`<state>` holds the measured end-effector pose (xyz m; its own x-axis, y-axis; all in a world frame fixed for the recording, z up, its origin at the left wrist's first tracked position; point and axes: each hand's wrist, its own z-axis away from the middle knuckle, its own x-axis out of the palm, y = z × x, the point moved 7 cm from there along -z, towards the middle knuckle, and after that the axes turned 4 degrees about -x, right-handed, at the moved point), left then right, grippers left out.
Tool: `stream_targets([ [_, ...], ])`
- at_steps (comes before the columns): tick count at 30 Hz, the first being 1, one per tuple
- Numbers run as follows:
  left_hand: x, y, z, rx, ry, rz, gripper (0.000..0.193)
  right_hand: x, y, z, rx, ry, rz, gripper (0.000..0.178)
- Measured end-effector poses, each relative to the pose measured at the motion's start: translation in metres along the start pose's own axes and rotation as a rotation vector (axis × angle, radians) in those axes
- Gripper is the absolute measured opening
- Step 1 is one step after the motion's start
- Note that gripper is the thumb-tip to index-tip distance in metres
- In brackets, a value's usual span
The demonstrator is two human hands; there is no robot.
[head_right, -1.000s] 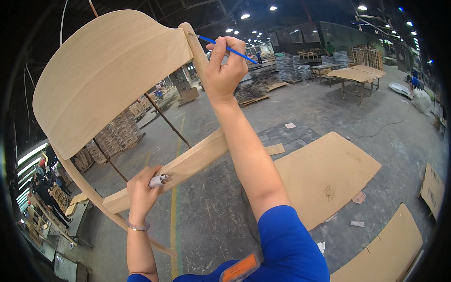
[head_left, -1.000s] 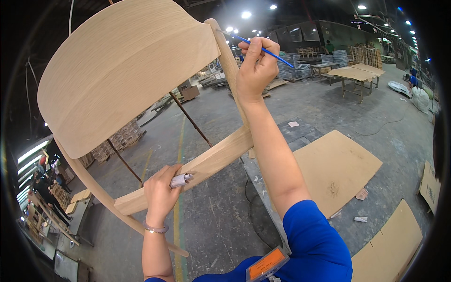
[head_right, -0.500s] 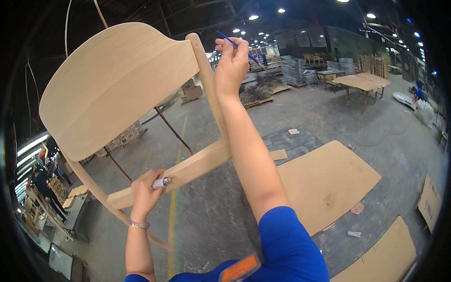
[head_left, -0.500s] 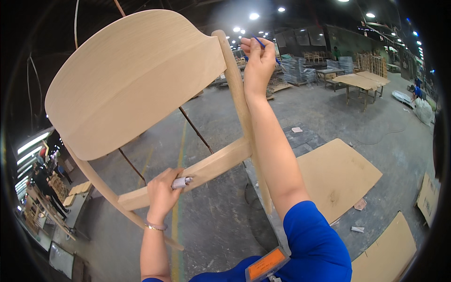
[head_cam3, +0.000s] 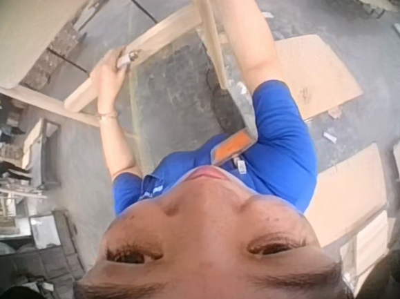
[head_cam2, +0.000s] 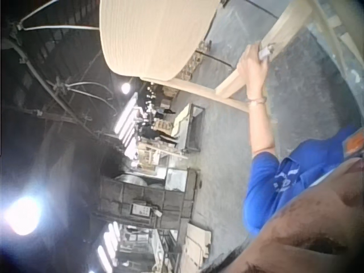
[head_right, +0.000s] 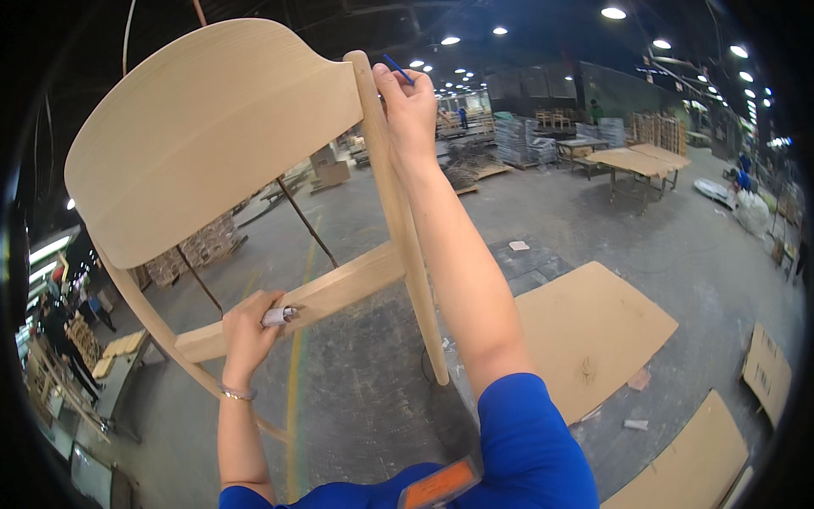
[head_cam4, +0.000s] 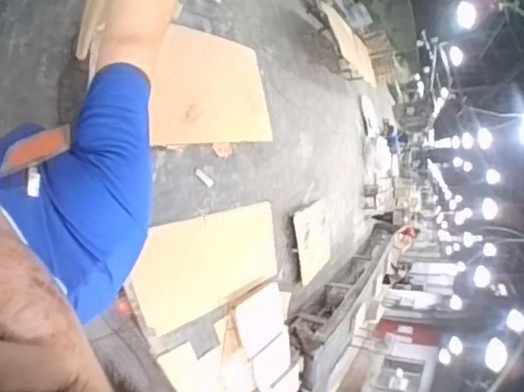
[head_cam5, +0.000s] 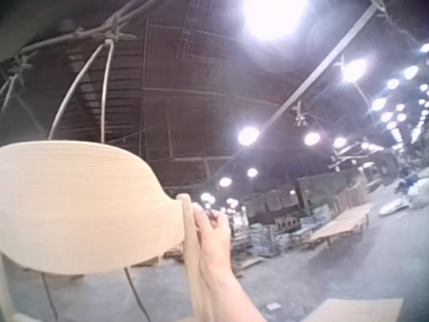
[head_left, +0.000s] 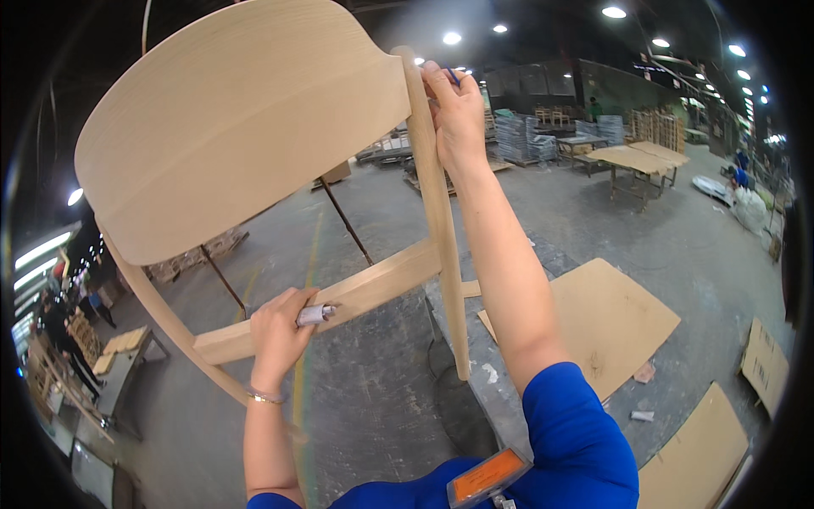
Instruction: The person applies a light-colored finish to a wooden chair using a small brush. They repeatedly dip the brush into a container and paint the chair's backrest and side rails, repositioning the chair as needed.
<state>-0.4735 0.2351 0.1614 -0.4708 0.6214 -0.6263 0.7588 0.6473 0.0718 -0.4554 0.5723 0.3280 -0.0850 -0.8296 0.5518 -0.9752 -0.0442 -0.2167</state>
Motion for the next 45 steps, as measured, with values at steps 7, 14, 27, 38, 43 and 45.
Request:
stream_targets([
  [7,0.007,-0.031,-0.023,0.100,-0.029,0.040,0.035,0.012,0.006,0.000,-0.117,0.087,0.054,0.040],
  [14,0.014,-0.054,-0.028,0.171,-0.024,0.089,0.034,0.019,0.000,0.012,-0.186,0.128,0.170,0.053],
  [27,0.010,-0.068,-0.031,0.230,0.003,0.121,0.032,0.037,-0.007,0.021,-0.253,0.109,0.195,0.051],
  [38,0.007,-0.067,-0.030,0.233,-0.005,0.137,0.032,0.034,-0.003,0.012,-0.242,0.108,0.187,0.058],
  [43,0.005,-0.066,-0.029,0.235,0.000,0.152,0.033,0.038,-0.004,0.010,-0.256,0.101,0.247,0.050],
  [45,0.004,-0.067,-0.028,0.221,-0.007,0.156,0.034,0.037,-0.005,0.010,-0.261,0.121,0.241,0.056],
])
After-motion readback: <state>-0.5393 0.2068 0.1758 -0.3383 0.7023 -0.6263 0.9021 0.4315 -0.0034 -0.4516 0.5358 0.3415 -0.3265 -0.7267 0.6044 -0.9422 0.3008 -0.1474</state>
